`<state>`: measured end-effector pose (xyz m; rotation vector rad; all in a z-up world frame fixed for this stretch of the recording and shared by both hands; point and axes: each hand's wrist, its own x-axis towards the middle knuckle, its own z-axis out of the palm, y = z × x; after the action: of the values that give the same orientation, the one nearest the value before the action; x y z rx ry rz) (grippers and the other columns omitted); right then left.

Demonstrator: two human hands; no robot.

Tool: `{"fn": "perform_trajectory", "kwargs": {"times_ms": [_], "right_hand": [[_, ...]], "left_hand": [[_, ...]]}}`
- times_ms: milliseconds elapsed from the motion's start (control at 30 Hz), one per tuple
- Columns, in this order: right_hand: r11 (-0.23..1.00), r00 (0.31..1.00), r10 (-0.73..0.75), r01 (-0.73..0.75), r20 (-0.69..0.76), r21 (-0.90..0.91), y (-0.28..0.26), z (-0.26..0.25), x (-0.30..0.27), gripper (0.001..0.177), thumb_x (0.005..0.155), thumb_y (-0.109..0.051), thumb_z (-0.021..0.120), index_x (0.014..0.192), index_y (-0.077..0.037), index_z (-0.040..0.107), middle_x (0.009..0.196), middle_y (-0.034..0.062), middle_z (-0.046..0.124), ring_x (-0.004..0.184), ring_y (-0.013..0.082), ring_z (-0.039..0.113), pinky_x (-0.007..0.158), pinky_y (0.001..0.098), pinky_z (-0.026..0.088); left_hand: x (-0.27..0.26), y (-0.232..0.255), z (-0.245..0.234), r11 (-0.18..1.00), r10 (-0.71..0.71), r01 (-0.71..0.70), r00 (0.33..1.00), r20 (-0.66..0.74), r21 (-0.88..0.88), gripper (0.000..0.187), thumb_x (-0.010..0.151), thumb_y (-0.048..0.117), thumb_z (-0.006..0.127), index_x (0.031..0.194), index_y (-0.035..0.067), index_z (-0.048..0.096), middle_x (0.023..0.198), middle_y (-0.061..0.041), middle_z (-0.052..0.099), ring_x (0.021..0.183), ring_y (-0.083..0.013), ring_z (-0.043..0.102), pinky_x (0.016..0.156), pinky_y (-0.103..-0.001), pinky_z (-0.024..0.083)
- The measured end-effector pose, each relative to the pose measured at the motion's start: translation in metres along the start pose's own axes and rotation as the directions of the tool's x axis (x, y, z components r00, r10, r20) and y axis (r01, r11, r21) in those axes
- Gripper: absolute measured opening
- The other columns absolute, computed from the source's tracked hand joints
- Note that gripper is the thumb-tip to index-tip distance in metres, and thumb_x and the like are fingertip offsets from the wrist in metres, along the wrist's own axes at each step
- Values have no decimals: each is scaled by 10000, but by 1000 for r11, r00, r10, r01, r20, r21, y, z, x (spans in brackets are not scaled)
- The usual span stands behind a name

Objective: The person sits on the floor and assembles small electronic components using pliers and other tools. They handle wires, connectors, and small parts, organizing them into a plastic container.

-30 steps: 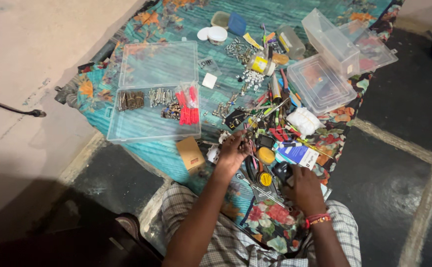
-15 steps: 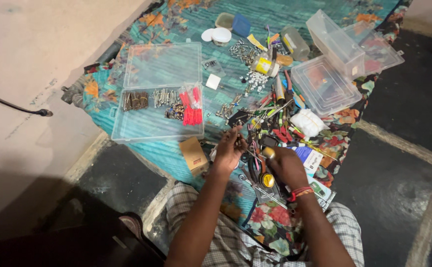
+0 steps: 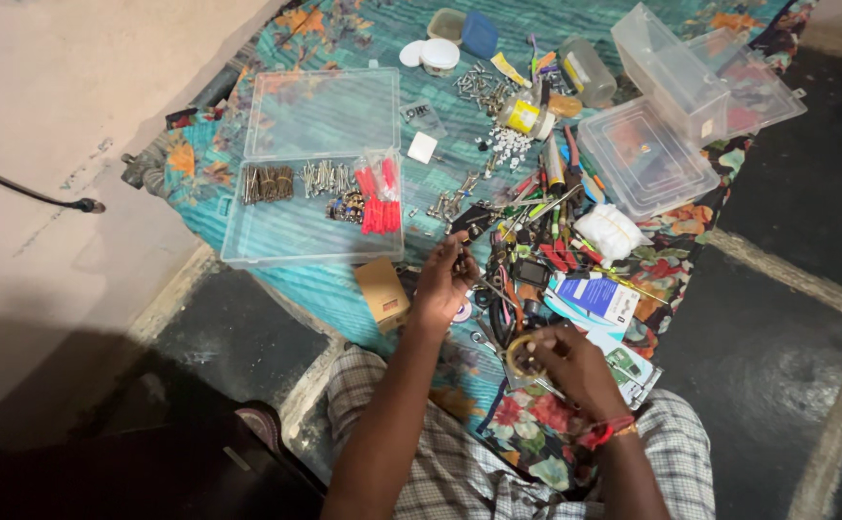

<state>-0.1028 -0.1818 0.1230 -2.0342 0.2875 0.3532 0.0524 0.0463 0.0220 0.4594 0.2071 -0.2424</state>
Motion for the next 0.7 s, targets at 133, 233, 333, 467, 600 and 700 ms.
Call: {"fn": "perform_trajectory", "kwargs": {"times_ms": [133, 233, 333, 467, 600, 700], "right_hand": [[993, 998, -1, -6, 59, 119, 24, 19, 0, 269, 916, -213, 718, 1111, -30, 747, 864, 41, 749, 718, 110, 641, 643, 293, 506], [977, 996, 19, -37, 84, 210, 33, 22, 3, 278, 927, -211, 715, 1129, -21, 739, 866, 45, 727, 708, 110, 601, 621, 302, 477], [987, 997, 8, -21, 79, 159, 26, 20, -2, 280, 932, -228, 708, 1124, -25, 732, 866, 43, 727, 710, 122, 618, 642, 311, 492], [991, 994, -94, 89, -51, -105, 9, 15, -11, 309, 898, -261, 723, 1120, -46, 723, 919, 91, 739, 768, 207, 712, 700, 356, 550], [861, 903, -389, 287, -180, -421, -3, 15, -27, 261, 881, -235, 716, 1057, -43, 724, 1028, 164, 702, 918, 346, 690, 785, 422, 543], [888, 963, -266, 227, -45, -399, -16, 24, -40, 260, 844, -247, 724, 1042, -78, 736, 1047, 136, 694, 924, 335, 691, 784, 437, 546]], "left_hand": [[-3, 4, -4, 999, 21, -21, 1000, 20, 46, 375, 945, 270, 764, 1216, 42, 643, 867, -23, 625, 762, -128, 622, 701, -279, 581], [0, 4, -1, 999, 21, -23, 999, 28, 47, 391, 940, 283, 765, 1220, 40, 640, 866, -26, 622, 752, -130, 619, 696, -285, 584], [-3, 3, 1, 998, 10, -10, 1000, 1, 64, 396, 940, 288, 760, 1230, 48, 636, 869, -21, 611, 755, -123, 618, 695, -286, 587], [-6, 6, 5, 999, -23, 24, 999, -23, 32, 398, 940, 292, 757, 1233, 58, 623, 883, -27, 610, 761, -117, 616, 697, -270, 584], [-10, 8, 12, 996, 14, -11, 999, -34, 93, 417, 946, 314, 753, 1230, 41, 619, 879, -31, 602, 758, -128, 614, 682, -287, 591], [-13, 10, 18, 997, -15, 19, 999, -49, 68, 405, 938, 300, 758, 1226, 49, 623, 878, -28, 605, 754, -117, 604, 682, -273, 583]]}}
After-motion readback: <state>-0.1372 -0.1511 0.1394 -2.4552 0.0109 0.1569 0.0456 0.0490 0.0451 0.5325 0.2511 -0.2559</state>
